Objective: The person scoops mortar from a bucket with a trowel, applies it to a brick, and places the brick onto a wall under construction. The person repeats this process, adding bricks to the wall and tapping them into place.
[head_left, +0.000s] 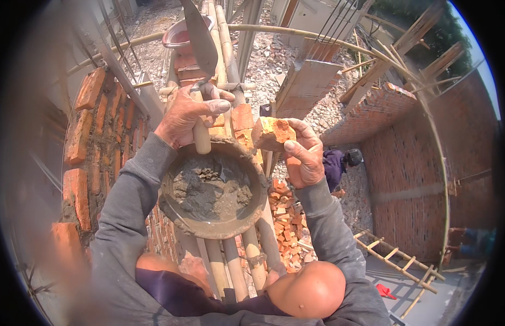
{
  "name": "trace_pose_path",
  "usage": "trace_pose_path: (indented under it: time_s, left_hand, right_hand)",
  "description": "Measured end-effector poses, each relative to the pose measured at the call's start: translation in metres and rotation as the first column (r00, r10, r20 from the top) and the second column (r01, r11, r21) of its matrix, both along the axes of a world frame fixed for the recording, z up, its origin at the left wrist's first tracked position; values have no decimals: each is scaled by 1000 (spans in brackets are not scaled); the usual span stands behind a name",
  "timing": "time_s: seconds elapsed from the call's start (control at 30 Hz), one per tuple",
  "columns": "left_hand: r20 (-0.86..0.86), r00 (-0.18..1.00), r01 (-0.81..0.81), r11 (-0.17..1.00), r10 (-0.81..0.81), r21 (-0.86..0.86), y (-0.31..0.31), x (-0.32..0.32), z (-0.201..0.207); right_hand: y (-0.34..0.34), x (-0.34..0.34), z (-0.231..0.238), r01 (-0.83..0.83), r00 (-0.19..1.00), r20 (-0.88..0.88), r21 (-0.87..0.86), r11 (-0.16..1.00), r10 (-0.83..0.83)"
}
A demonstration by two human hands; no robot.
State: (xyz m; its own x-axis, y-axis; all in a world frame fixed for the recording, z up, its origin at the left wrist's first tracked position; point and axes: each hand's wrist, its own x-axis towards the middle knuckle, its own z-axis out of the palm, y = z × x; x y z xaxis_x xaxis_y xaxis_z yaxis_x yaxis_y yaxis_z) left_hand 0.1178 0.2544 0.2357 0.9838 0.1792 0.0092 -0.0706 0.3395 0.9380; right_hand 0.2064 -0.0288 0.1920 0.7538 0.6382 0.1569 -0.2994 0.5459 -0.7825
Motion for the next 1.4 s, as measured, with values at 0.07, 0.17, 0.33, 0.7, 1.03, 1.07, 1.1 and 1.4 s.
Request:
trace_pose_path:
  time_s: [0.07,0.17,0.33,0.7,1.03,1.07,1.1,1.4]
  left_hand:
    - [84,995,55,998,-54,-15,-46,-19,10]
    - [90,994,67,987,-54,-148,-96,-31,17]
    - [24,999,-17,956,25,-292,-128,-32,17]
    - [40,996,90,974,-84,-210,-154,-32,24]
    - [98,989,140,929,-113,-343,-158,-27,38]
    - [129,981,186,899,-146,-396,-160,-26,38]
    - [125,978,206,876,-168,-435,-161,-24,39]
    - [330,882,471,620,-336,-628,-159,-26,6]
  right_hand:
    - [5,-16,13,26,995,-101,81,996,-17]
    - [10,-41,28,94,968,-246,162,982,-52]
    - [-4,-63,35,129,992,-9,83,988,-129]
    - [-41,-93,46,-39,906,338,-529,848,253]
    - [-36,-106,52,301,725,683,-439,847,96]
    - [-36,-106,54,317,690,718,-410,855,89]
    - [-37,-105,56,336,661,745,-395,855,85]
    - [-57,-94,78,-402,906,79,-146,904,416]
